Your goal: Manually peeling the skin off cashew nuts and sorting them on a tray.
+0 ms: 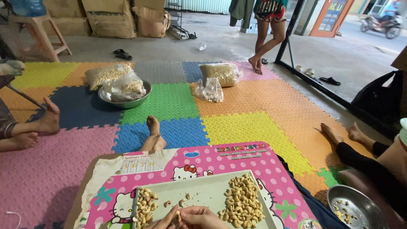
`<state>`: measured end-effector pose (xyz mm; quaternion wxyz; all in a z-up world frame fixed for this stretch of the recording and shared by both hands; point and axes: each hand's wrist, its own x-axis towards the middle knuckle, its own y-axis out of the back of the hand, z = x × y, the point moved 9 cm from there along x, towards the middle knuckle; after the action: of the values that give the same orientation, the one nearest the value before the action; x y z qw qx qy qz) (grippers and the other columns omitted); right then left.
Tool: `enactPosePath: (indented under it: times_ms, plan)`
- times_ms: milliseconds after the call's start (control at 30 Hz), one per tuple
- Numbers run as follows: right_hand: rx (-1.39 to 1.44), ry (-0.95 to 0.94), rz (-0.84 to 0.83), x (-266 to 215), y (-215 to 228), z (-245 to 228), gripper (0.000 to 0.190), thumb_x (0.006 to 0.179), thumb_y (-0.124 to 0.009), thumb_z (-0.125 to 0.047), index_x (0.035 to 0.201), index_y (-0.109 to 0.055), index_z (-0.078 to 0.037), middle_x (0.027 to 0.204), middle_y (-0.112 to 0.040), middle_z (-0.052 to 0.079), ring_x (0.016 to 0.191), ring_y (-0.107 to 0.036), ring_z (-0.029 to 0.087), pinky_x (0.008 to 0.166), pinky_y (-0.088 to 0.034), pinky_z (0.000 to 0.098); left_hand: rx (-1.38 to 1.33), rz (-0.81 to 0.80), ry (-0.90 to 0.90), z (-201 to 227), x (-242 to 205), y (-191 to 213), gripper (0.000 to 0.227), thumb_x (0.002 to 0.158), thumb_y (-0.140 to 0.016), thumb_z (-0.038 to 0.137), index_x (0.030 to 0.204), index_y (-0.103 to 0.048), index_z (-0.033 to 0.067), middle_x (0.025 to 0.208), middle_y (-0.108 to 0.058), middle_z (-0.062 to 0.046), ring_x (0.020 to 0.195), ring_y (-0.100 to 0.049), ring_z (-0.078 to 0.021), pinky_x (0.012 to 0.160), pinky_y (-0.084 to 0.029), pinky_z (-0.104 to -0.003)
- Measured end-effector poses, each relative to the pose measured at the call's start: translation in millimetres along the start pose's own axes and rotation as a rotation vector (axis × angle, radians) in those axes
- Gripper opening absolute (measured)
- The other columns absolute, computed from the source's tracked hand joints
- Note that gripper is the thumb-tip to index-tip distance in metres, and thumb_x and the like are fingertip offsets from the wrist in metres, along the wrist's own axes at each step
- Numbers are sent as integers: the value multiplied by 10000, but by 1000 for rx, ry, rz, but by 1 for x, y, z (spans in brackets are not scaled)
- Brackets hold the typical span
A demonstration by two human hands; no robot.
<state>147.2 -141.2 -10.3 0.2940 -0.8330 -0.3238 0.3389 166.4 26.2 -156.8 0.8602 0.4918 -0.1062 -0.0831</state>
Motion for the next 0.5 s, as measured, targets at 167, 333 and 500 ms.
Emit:
enactPosePath:
  times_ms: [167,333,500]
  plan:
    - [2,-39,44,1,5,2,202,1032,-650,-44,1193,-722,55,938,-756,136,829,-725,164,806,-587,226,-18,38,-33,-1,5,0,707,937,-665,365,1552,-316,401,1186,-763,35,864,-825,-152,662,-653,-285]
    - [-35,-35,41,-1,4,0,203,1028,-656,-53,1190,-727,46,956,-762,125,854,-725,153,832,-576,218,-52,90,-62,8,4,4,718,914,-696,315,1539,-351,387,1071,-791,15,816,-832,-149,644,-663,-273]
    - [13,-37,15,0,2,2,218,1029,-654,-54,1201,-718,64,938,-753,146,832,-720,170,806,-580,228,-106,160,-89,18,-2,9,735,883,-738,247,1522,-397,369,917,-829,-11,752,-841,-145,619,-678,-259]
